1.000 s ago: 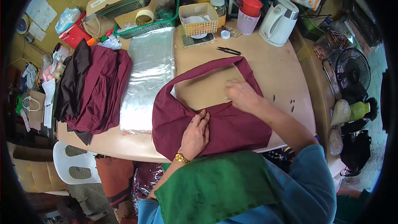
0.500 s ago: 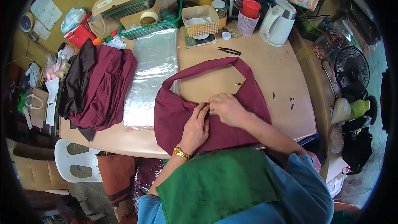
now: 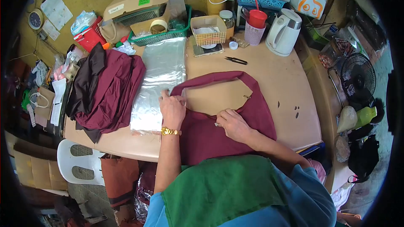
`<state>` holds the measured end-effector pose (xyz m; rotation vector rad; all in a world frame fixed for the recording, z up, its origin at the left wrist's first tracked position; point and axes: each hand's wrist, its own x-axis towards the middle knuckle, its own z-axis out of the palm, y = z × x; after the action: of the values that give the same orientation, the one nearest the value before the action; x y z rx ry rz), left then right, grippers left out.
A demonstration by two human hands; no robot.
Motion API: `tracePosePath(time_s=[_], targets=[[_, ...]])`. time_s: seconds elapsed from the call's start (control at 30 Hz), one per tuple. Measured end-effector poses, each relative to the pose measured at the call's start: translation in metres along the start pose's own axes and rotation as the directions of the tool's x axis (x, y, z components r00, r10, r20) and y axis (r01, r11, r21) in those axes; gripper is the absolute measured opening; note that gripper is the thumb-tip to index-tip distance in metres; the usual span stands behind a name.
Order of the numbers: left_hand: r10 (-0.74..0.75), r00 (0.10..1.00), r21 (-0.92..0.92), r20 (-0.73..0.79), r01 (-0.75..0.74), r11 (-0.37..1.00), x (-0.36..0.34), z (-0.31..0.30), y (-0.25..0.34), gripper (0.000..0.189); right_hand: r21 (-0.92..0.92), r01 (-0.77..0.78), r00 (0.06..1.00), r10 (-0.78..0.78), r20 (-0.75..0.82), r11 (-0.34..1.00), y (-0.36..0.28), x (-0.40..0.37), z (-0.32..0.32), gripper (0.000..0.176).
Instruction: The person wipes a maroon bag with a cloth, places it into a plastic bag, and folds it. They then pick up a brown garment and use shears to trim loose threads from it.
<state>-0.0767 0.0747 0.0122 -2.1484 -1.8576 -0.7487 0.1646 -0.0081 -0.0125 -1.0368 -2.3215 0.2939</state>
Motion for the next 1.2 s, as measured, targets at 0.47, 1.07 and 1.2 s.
tracePosePath(time_s=[0.47,1.07,1.2], targets=[[-0.159,0.767,-0.754,0.622,0.641,0.141,-0.054,0.015,0.007,0.061,0.777,-0.450,0.844,0.494,0.209,0.440,0.023,0.078,0.012,0.007],[0.014,0.728,-0.724,0.685,0.679,0.123,-0.055,0.016,0.001,0.072,0.189,-0.226,0.969,0.240,-0.053,0.955,0.028,0.103,0.066,0.009],[0.041,0.758,-0.752,0.652,0.652,-0.093,-0.063,0.030,-0.007,0.077,0.202,-0.267,0.964,0.260,0.061,0.942,0.008,0.097,0.035,0.008]])
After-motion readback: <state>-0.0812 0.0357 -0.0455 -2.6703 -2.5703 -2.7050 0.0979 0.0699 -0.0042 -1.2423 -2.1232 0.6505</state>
